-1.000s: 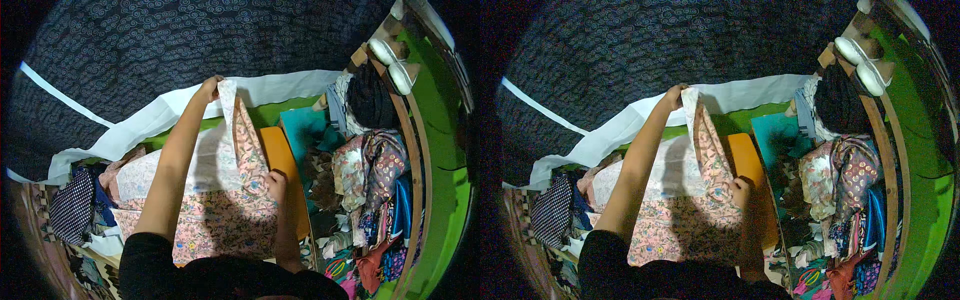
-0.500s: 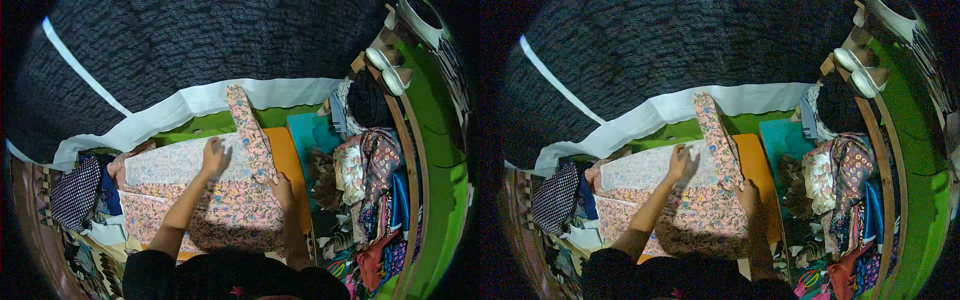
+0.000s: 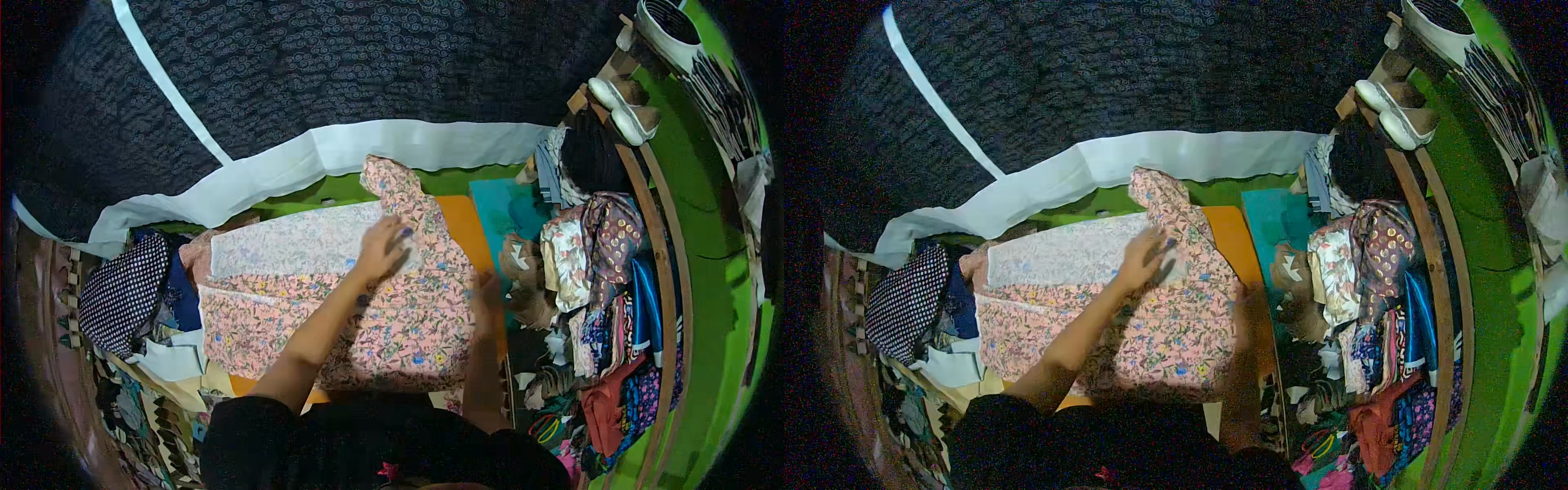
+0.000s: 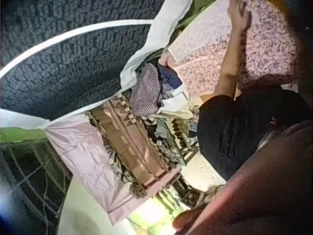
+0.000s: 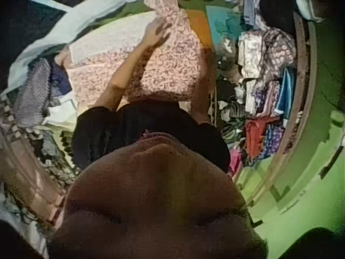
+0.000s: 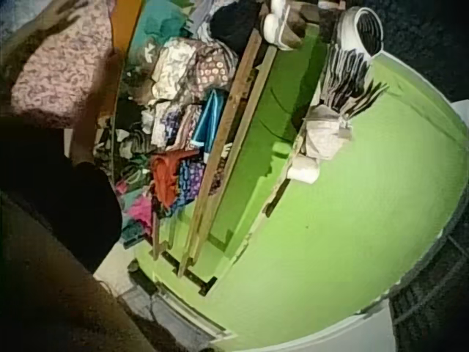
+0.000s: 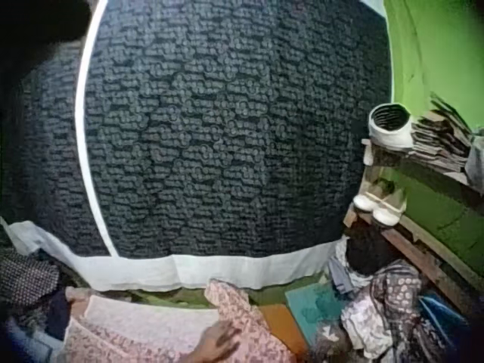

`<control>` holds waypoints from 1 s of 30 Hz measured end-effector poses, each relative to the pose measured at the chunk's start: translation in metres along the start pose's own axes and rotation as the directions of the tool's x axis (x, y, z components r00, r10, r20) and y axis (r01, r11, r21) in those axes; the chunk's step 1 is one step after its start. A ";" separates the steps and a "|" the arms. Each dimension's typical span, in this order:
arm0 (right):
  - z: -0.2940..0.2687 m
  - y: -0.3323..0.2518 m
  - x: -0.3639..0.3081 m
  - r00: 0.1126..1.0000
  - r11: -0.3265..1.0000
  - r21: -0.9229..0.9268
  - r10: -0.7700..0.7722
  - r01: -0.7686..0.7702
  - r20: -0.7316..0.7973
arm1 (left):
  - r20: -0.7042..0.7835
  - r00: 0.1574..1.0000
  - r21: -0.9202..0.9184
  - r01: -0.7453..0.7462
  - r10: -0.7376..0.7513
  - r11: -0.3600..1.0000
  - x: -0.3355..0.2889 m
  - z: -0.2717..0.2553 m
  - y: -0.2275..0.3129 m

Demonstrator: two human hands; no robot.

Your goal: The person is folding various pieces of printed fabric on a table and then placing the folded stacks onto a storage shelf.

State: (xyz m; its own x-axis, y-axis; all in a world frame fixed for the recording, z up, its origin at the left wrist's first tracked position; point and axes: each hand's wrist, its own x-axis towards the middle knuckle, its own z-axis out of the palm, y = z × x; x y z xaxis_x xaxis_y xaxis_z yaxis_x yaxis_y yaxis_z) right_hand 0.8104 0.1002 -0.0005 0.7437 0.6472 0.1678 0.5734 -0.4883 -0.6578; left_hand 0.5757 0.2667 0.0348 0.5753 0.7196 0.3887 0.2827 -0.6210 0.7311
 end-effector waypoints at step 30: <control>-0.191 -0.083 -0.250 0.740 0.831 0.556 -0.374 0.000 0.560 | 0.195 0.969 0.346 -0.215 0.154 0.913 -0.246 -0.125 0.155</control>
State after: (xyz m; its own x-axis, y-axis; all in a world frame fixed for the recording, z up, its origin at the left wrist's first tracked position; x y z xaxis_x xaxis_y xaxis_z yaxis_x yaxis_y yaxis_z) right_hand 0.6423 -0.1330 0.1526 0.1432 0.9888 -0.0409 0.2852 -0.0808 -0.9551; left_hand 0.3820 0.0327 0.1225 0.7502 0.5411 0.3800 0.4003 -0.8291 0.3904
